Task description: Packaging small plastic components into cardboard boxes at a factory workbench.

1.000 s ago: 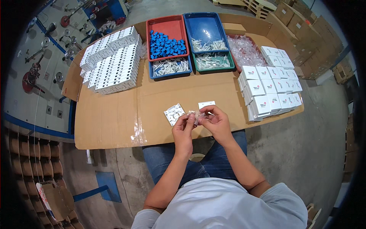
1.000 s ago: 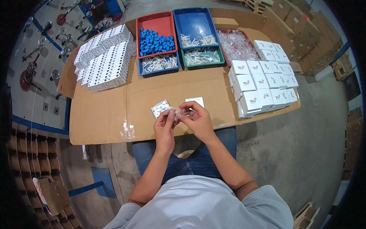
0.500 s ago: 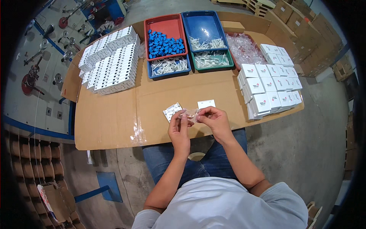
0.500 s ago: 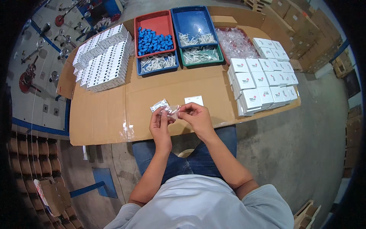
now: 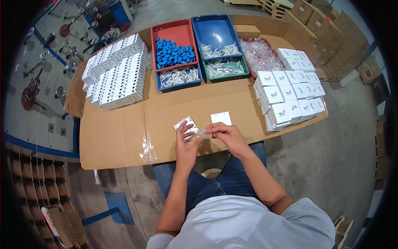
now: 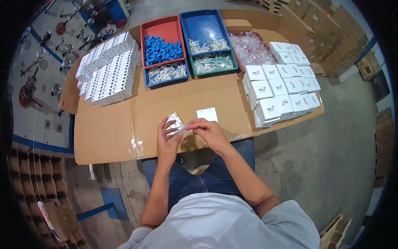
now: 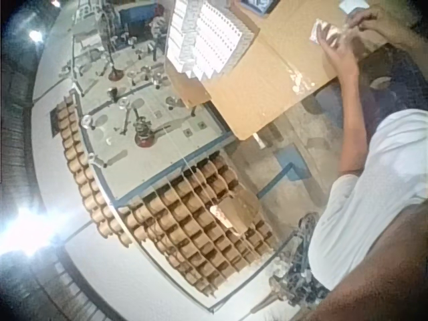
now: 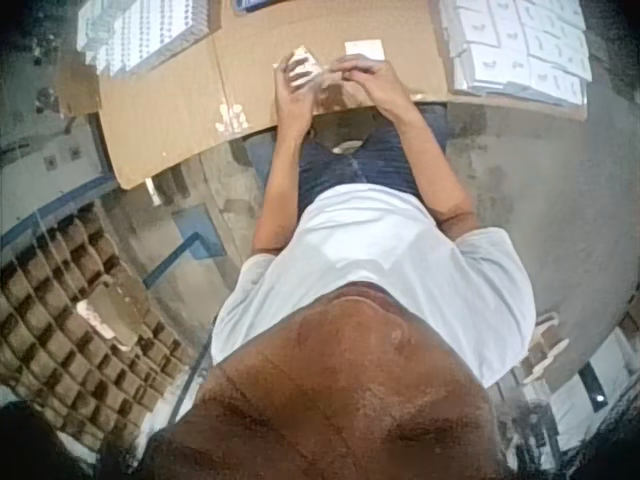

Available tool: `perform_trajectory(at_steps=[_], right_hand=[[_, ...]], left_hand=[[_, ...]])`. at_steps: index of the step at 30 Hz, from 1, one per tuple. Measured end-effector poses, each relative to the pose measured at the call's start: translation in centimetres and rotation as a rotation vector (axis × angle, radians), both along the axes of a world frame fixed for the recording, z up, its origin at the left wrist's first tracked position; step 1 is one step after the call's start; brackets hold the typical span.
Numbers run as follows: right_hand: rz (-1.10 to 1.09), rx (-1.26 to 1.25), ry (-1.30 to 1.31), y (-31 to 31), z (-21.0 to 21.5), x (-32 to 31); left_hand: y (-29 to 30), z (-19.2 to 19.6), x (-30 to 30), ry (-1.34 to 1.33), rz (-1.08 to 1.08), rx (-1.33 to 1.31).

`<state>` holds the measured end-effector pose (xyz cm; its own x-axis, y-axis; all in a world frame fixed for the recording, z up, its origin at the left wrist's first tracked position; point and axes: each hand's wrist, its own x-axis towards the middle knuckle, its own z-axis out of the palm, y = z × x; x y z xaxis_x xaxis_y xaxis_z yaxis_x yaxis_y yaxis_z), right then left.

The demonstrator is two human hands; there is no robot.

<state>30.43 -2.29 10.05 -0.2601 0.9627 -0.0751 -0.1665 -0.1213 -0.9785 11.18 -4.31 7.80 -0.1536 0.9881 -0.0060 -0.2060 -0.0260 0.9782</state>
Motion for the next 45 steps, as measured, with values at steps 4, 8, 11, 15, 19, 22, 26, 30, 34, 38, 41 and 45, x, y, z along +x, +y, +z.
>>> perform_trajectory(at_steps=[4,8,11,15,19,22,26,30,34,38,41,45], right_hand=[[0.116,0.036,-0.102,-0.1,-0.9,-0.2],[0.166,-0.009,-0.186,0.1,-2.1,-0.3],[0.196,-0.079,-0.126,0.2,-2.4,-0.5],[0.238,-0.096,-0.112,0.8,-2.4,-0.2],[0.239,-0.07,-0.075,1.4,-3.3,-0.1],[0.252,-0.128,-0.054,2.0,-3.2,-0.4],[0.25,-0.192,-0.036,3.5,-2.9,-0.2],[-0.01,0.044,-0.354,8.3,-4.5,0.4],[-0.181,0.329,-0.638,16.3,-4.0,-1.4],[-0.218,0.556,-0.709,25.3,-5.2,-5.0],[-0.134,0.752,-0.951,29.8,-6.3,-6.5],[0.085,0.852,-1.225,34.2,-8.9,-7.0]], left_hand=[[-0.7,2.0,-1.7,0.728,-0.183,0.324],[-0.3,1.2,-1.4,0.749,-0.251,0.304],[-0.3,0.3,-1.5,0.677,-0.25,0.259],[0.1,-0.1,-1.3,0.609,-0.274,0.228],[0.5,-0.9,-0.7,0.499,-0.251,0.159],[0.6,-1.4,-0.6,0.471,-0.222,0.104],[0.9,-2.0,-1.0,0.396,-0.162,0.063],[1.6,-3.5,-2.5,0.429,-0.024,0.039],[2.7,-5.3,-5.0,0.353,0.194,0.022],[2.7,-8.5,-7.3,0.505,0.3,0.044],[2.8,-8.5,-6.7,0.549,0.307,0.095],[2.8,-8.1,-6.5,0.638,0.293,0.134]])
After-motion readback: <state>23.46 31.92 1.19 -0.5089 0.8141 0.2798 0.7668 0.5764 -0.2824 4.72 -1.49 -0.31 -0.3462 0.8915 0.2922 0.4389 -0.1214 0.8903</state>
